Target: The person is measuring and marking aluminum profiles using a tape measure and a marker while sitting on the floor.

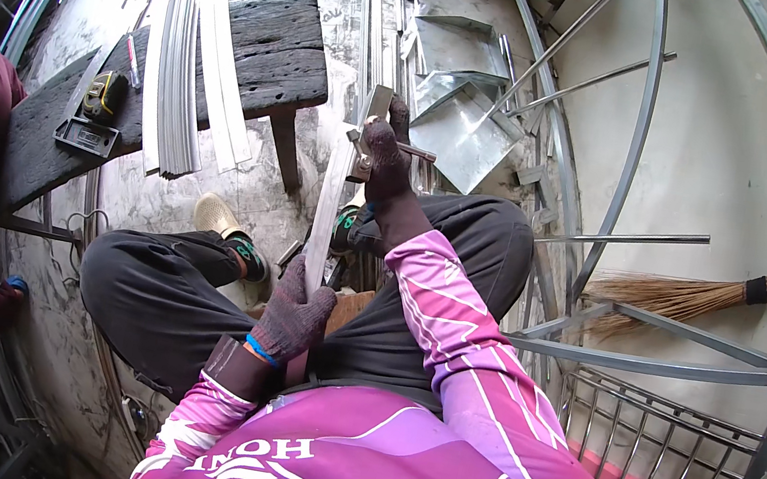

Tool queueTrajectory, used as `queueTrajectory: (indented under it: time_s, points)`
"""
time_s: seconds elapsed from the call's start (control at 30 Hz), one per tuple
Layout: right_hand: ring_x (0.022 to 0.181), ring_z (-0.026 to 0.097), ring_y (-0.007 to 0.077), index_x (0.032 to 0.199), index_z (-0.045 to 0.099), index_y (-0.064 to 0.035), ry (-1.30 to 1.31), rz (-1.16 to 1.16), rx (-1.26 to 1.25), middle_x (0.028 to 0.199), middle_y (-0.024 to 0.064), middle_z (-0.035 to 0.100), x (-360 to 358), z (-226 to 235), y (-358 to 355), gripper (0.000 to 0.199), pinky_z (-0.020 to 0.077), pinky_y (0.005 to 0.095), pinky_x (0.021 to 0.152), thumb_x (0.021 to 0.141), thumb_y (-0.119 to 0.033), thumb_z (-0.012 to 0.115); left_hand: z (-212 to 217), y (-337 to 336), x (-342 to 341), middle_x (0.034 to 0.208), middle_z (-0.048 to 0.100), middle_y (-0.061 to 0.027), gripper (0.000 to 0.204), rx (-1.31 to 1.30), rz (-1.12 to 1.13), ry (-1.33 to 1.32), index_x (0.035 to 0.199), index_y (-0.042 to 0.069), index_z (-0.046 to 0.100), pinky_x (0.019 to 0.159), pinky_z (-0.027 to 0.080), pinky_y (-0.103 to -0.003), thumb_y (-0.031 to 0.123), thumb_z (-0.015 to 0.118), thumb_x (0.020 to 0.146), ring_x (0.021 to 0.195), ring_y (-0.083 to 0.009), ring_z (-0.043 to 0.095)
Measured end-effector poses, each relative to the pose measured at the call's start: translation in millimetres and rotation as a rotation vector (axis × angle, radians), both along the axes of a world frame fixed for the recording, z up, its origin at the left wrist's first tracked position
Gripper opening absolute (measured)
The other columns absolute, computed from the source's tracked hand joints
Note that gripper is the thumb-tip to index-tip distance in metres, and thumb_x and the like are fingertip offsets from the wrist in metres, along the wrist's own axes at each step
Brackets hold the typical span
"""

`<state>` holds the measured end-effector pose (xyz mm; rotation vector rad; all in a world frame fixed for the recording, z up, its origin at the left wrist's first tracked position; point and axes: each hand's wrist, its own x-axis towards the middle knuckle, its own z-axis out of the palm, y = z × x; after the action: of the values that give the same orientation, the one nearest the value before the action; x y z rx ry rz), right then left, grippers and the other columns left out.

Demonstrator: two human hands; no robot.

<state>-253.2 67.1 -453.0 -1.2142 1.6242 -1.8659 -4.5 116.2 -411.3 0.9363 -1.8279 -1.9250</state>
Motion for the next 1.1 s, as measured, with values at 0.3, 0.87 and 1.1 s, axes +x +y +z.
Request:
queueTrajectory:
  time_s: [0.3,0.87,1.1]
  points:
    - [0.105,0.056,0.0244,0.116,0.053,-0.0061,-0.605,0.055,-0.015,0.111,0.0121,0.054,-7,-7,-31,0.029,0.0498,0.0372,0.086,0.091,-0.021,0.056,12,-6,3,0.082,0.053,-0.0116,0.03,0.396,0.02,-0.032,0.11,-0.002,0.047,0.066,0.047,-0.033,0.012,0.058,0.085,0.072,-0.0178,0.052]
    - [0.118,0.054,0.03,0.132,0.043,0.0002,0.674,-0.021,-0.028,0.129,0.02,0.05,19,-43,34,0.052,0.0471,0.0362,0.095,0.095,-0.037,0.048,9,-3,0,0.087,0.051,-0.013,0.033,0.26,0.058,0.053,0.113,-0.001,0.046,0.069,0.046,-0.034,0.013,0.057,0.085,0.076,-0.0193,0.05]
    - [0.119,0.049,0.0337,0.124,0.047,-0.0007,0.835,-0.101,0.003,0.119,0.0165,0.052,-4,-19,-1,0.042,0.0388,0.0418,0.102,0.089,-0.019,0.061,10,-2,3,0.086,0.051,-0.0126,0.038,0.322,0.053,0.002,0.117,-0.002,0.044,0.068,0.046,-0.034,0.013,0.058,0.085,0.076,-0.0185,0.049]
